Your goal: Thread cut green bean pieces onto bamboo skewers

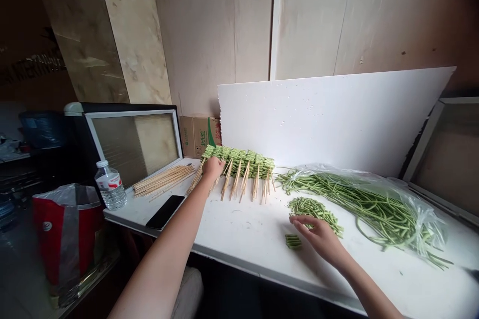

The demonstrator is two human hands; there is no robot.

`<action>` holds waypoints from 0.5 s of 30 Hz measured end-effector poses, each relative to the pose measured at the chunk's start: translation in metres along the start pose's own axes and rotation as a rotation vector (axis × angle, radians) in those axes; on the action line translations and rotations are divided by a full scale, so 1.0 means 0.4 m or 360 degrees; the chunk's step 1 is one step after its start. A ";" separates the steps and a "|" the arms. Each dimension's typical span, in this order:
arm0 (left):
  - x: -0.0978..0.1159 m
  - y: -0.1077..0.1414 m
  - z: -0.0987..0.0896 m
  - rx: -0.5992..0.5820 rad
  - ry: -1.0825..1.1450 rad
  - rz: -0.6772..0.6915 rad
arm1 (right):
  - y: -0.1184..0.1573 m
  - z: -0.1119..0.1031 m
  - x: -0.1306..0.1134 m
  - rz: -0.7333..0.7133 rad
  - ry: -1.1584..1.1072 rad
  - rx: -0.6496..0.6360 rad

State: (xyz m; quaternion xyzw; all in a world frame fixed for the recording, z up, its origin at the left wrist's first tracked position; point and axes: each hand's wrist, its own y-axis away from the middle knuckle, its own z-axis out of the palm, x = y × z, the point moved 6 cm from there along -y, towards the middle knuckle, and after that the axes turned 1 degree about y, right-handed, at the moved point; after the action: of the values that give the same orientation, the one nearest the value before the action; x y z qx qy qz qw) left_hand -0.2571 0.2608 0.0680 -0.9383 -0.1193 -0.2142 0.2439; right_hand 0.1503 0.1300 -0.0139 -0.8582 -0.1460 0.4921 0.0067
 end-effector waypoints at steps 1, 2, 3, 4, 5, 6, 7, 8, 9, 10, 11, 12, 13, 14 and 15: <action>-0.013 -0.001 -0.024 0.0058 -0.0029 -0.0019 | -0.002 0.002 -0.001 -0.0007 -0.0011 -0.0008; -0.030 -0.003 -0.050 0.0121 -0.0062 -0.0040 | -0.005 0.001 -0.002 -0.0013 -0.0022 -0.0010; -0.050 -0.006 -0.075 0.0178 -0.0094 -0.0061 | -0.009 -0.001 -0.001 -0.0017 -0.0034 -0.0005; -0.074 -0.009 -0.100 0.0225 -0.0125 -0.0086 | -0.013 -0.004 0.001 -0.0018 -0.0046 0.0004; -0.104 -0.013 -0.123 0.0256 -0.0156 -0.0118 | -0.016 -0.007 0.004 -0.0018 -0.0057 0.0014; -0.139 -0.015 -0.145 0.0278 -0.0188 -0.0159 | -0.020 -0.010 0.009 -0.0016 -0.0067 0.0024; -0.179 -0.016 -0.164 0.0288 -0.0223 -0.0214 | -0.023 -0.013 0.015 -0.0015 -0.0078 0.0034; -0.225 -0.015 -0.181 0.0290 -0.0258 -0.0277 | -0.026 -0.016 0.022 -0.0017 -0.0087 0.0042; -0.275 -0.010 -0.194 0.0276 -0.0292 -0.0354 | -0.027 -0.018 0.028 -0.0022 -0.0095 0.0049; -0.329 -0.002 -0.204 0.0245 -0.0320 -0.0434 | -0.029 -0.020 0.034 -0.0028 -0.0099 0.0058; -0.384 0.009 -0.212 0.0204 -0.0340 -0.0516 | -0.029 -0.021 0.039 -0.0035 -0.0095 0.0066; -0.441 0.025 -0.217 0.0165 -0.0362 -0.0618 | -0.030 -0.022 0.044 -0.0041 -0.0084 0.0074; -0.496 0.043 -0.222 0.0136 -0.0379 -0.0710 | -0.030 -0.023 0.048 -0.0046 -0.0070 0.0079; -0.548 0.063 -0.226 0.0112 -0.0399 -0.0782 | -0.030 -0.022 0.051 -0.0047 -0.0054 0.0082; -0.595 0.083 -0.229 0.0093 -0.0421 -0.0843 | -0.031 -0.021 0.053 -0.0046 -0.0042 0.0083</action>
State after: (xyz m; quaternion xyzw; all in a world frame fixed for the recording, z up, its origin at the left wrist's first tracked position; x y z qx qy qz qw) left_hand -0.4871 0.1574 0.0172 -0.8869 -0.3968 -0.1427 0.1886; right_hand 0.1644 0.1483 -0.0256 -0.8490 -0.1456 0.5067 0.0342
